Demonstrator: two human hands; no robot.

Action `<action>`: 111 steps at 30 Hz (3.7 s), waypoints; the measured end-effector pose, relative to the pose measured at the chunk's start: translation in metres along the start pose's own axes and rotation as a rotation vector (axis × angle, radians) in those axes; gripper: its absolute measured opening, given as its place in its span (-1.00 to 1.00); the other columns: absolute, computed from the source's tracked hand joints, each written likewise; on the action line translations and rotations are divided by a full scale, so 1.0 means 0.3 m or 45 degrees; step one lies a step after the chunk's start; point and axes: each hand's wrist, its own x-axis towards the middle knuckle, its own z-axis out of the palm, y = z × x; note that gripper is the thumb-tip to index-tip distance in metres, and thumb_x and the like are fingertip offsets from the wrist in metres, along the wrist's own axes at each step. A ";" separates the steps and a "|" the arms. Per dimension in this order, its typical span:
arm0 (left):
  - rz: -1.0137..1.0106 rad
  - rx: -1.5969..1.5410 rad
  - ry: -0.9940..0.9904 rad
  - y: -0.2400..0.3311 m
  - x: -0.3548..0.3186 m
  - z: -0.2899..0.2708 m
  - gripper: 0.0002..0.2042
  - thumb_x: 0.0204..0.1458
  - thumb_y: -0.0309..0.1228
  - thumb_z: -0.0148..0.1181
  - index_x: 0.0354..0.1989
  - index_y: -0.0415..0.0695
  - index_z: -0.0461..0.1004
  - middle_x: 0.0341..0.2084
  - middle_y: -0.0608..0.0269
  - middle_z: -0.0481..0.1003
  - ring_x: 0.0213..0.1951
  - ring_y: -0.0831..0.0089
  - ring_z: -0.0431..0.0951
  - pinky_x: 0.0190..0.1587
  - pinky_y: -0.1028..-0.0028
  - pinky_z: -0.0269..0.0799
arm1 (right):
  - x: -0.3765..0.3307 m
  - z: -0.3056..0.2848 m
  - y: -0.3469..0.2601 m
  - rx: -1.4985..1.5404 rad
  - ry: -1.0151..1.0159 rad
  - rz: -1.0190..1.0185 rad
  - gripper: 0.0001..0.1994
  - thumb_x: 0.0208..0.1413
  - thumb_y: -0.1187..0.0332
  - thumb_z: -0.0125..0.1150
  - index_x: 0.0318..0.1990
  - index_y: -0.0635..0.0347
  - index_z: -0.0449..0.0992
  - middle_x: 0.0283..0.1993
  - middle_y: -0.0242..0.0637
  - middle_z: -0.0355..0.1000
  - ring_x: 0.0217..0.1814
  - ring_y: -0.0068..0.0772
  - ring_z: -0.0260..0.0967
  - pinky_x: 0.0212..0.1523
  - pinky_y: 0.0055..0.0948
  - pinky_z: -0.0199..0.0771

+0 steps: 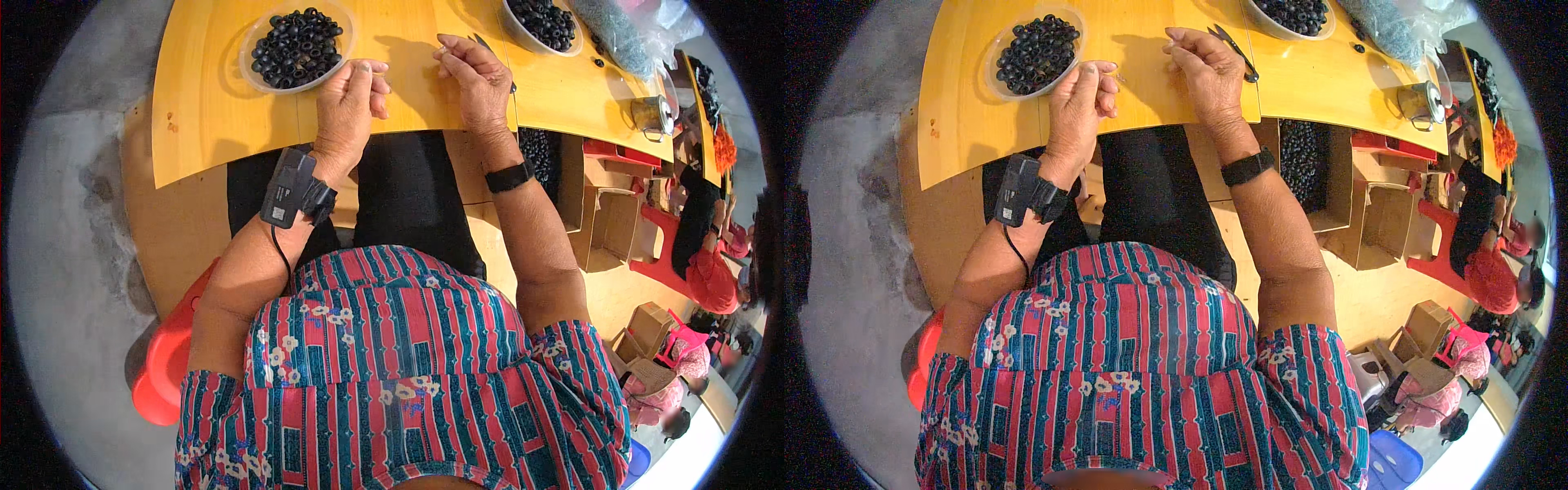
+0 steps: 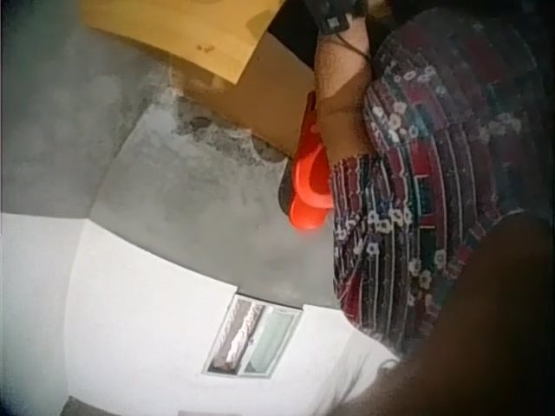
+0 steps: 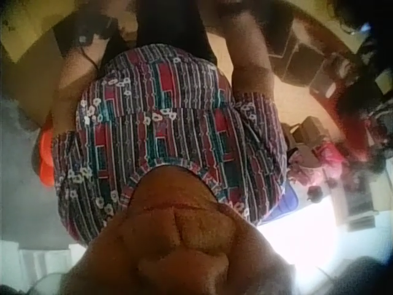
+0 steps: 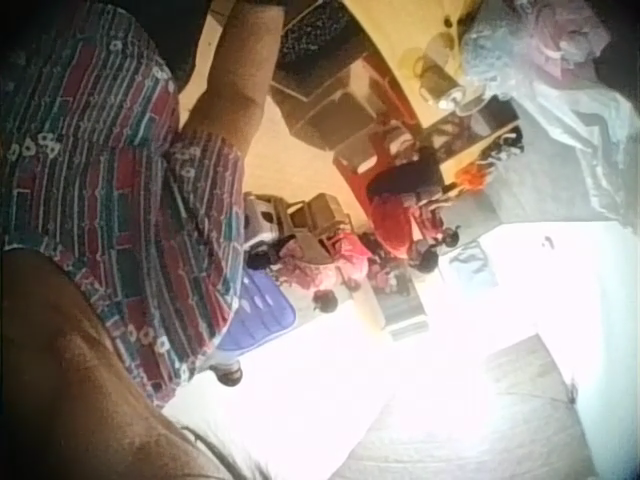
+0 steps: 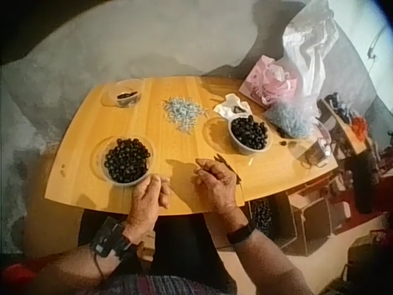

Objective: The person assembles small black plastic components by hand at a workstation.

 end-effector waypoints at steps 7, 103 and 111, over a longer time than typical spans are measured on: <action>-0.057 -0.024 -0.133 0.028 -0.046 -0.030 -0.70 0.23 -0.27 -0.16 -0.19 -0.25 0.43 -0.61 0.45 0.28 -0.65 0.74 0.20 -0.60 0.69 0.22 | -0.006 0.008 -0.017 -0.082 -0.037 0.023 -0.81 0.01 0.58 0.10 -0.19 0.36 0.52 -0.33 -0.32 0.48 -0.43 -0.63 0.31 -0.31 -0.69 0.32; 0.188 0.426 -0.248 -0.028 -0.308 -0.198 -0.84 -0.10 -0.61 0.24 -0.31 -0.21 0.49 -0.48 0.40 0.39 -0.43 0.67 0.38 -0.38 0.66 0.31 | -0.383 0.128 -0.060 0.034 -0.573 0.788 -0.79 0.17 0.31 0.03 -0.40 0.23 0.49 -0.54 -0.44 0.39 -0.54 -0.68 0.27 -0.47 -0.67 0.30; -0.094 0.117 -0.294 -0.049 -0.316 -0.216 -0.86 -0.02 -0.56 0.18 -0.26 -0.21 0.46 -0.45 0.44 0.38 -0.43 0.71 0.35 -0.36 0.68 0.30 | -0.326 0.122 -0.119 -0.337 -0.598 0.628 -0.84 0.12 0.40 0.08 -0.30 0.33 0.50 -0.51 -0.42 0.43 -0.53 -0.69 0.30 -0.50 -0.68 0.32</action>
